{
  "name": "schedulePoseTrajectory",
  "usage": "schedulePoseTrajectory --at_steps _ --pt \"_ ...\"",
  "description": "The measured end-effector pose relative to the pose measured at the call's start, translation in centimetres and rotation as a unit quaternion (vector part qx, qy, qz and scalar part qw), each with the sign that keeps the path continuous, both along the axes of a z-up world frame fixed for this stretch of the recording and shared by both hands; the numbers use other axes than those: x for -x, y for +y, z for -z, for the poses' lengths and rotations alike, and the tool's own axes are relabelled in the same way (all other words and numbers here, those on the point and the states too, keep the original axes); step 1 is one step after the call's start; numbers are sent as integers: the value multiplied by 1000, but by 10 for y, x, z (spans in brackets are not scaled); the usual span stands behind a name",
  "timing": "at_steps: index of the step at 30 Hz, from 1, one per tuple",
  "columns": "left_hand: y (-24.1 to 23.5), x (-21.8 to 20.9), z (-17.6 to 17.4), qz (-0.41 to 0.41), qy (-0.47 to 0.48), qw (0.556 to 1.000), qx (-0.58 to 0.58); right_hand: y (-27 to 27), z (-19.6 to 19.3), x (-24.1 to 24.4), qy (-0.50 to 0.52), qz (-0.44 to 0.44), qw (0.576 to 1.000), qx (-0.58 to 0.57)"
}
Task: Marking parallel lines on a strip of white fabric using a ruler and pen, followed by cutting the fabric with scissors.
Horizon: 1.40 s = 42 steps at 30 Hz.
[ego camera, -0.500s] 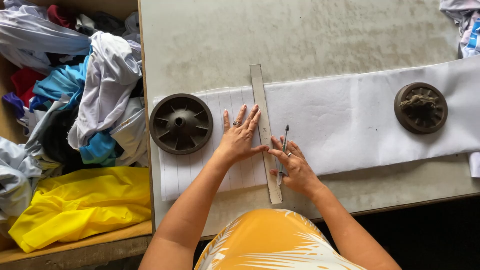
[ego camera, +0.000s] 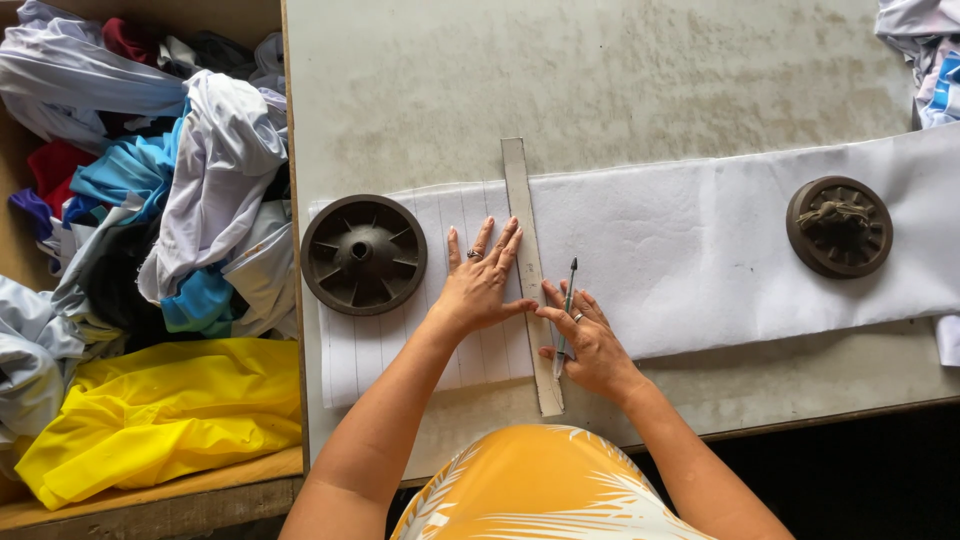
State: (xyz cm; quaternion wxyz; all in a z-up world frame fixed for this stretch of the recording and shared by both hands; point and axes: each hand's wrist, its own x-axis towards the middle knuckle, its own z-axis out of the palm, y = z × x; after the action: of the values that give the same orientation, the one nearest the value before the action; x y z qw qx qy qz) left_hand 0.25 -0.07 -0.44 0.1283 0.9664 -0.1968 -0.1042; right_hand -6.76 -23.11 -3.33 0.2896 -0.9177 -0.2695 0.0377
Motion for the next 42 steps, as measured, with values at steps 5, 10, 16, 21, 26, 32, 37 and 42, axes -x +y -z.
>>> schedulePoseTrajectory --at_steps 5,10,16,21,26,32,37,42 --pt "0 0 0 -2 -1 1000 4 1 -3 0 -1 -1 1000 -1" --pt "0 0 -2 1 1 1000 -2 1 -3 0 4 1 1000 -2" --pt "1 0 -2 3 -2 1000 5 0 -1 0 1 1 1000 3" --pt "0 0 0 1 -9 1000 -4 1 -3 0 2 2 1000 5" --pt "0 1 2 3 -13 1000 -3 2 -7 0 -1 1 1000 4" --pt "1 1 -2 1 -1 1000 11 2 -5 0 0 2 1000 2" --pt "0 1 -3 -1 3 1000 4 1 -3 0 1 -1 1000 4" --pt "-2 -3 -6 -6 30 1000 -3 1 -2 -1 9 2 1000 1"
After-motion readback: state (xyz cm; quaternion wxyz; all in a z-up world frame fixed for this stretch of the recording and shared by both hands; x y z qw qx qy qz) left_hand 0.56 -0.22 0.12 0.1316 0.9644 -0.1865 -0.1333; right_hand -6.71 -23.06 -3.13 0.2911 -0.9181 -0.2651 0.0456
